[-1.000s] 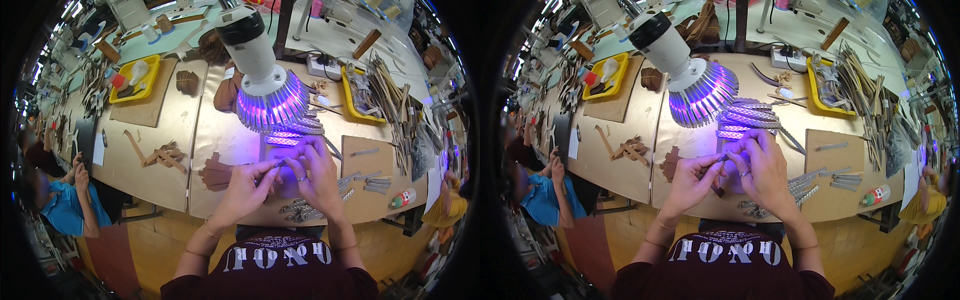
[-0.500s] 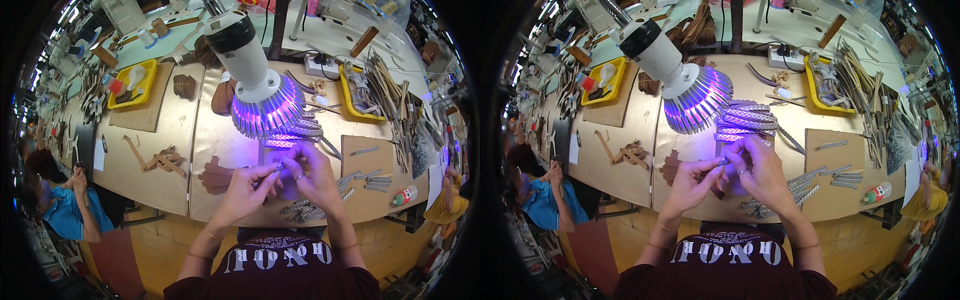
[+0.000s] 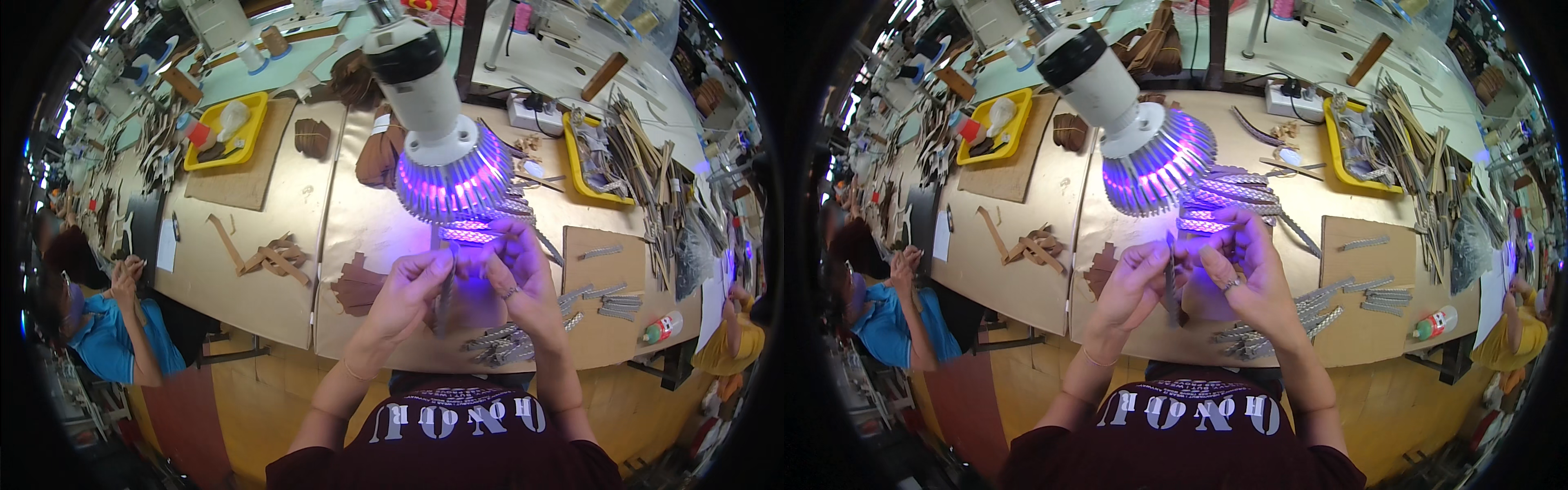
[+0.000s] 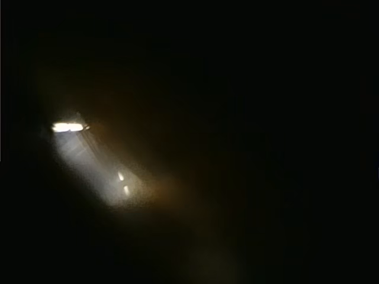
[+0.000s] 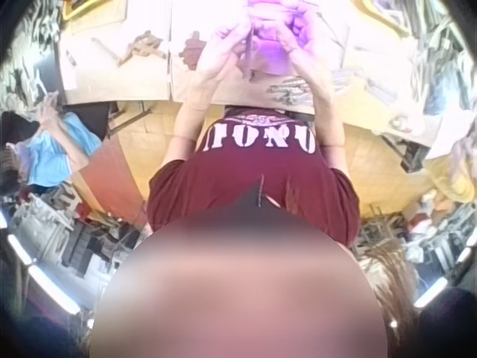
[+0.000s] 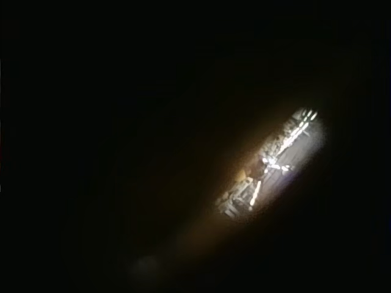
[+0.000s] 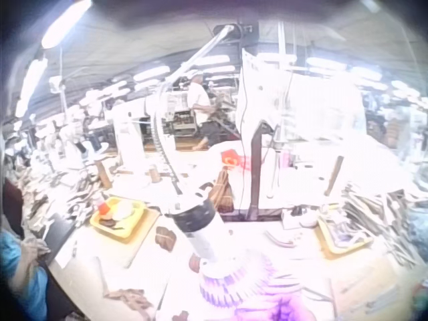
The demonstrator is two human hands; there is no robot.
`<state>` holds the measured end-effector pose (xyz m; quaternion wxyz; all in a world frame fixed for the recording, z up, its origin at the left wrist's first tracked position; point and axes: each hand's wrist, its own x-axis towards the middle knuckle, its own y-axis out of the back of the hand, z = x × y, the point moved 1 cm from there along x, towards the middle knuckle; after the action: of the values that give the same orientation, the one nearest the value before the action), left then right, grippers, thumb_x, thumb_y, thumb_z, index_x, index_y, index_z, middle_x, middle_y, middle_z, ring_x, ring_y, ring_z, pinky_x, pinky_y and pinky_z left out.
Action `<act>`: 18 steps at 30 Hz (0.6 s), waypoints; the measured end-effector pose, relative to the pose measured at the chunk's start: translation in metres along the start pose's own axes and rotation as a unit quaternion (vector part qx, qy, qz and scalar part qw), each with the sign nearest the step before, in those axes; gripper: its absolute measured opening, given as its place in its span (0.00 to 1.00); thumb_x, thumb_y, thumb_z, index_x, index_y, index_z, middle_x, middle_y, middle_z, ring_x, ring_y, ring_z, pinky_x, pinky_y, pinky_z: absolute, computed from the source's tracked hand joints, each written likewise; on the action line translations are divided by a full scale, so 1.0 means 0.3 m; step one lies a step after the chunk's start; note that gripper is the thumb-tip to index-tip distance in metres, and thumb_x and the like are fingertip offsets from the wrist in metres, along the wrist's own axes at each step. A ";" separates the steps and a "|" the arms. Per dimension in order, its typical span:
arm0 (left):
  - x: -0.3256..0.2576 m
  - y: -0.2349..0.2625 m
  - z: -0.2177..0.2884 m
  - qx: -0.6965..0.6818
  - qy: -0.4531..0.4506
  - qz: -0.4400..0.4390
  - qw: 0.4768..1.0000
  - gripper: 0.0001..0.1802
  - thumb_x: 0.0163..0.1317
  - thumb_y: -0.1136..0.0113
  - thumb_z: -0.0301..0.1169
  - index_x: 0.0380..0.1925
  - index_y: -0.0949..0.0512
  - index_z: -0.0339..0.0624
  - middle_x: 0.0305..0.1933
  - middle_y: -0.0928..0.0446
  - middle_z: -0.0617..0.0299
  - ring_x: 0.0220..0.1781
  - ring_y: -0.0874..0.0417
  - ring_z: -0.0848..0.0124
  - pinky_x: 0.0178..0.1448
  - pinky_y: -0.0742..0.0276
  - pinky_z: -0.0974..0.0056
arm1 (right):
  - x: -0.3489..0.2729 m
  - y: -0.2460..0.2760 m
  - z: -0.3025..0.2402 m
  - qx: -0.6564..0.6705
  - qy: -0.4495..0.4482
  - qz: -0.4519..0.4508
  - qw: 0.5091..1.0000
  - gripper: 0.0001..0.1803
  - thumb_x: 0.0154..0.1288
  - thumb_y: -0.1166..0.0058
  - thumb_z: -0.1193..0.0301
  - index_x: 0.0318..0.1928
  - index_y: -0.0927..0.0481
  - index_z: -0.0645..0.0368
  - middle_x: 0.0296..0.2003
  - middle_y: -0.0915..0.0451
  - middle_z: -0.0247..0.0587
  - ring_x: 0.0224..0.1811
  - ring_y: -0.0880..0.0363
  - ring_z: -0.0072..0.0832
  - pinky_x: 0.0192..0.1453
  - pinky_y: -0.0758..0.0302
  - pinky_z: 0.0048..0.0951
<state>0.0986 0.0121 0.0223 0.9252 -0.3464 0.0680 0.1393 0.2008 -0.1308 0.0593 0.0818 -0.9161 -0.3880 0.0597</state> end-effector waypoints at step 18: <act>0.056 -0.031 -0.031 -0.247 -0.129 0.083 0.957 0.14 0.74 0.50 0.32 0.52 0.24 0.36 0.45 0.19 0.56 0.39 0.17 0.73 0.46 0.17 0.68 | -0.026 -0.020 0.043 0.037 -0.168 -0.090 0.981 0.22 0.78 0.56 0.57 0.49 0.23 0.67 0.37 0.20 0.38 0.37 0.20 0.23 0.46 0.22 0.26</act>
<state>0.1172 0.0028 0.0174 0.7967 -0.5366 -0.0602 0.2713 0.1890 -0.1311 0.0483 0.0546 -0.8503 -0.4749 0.2201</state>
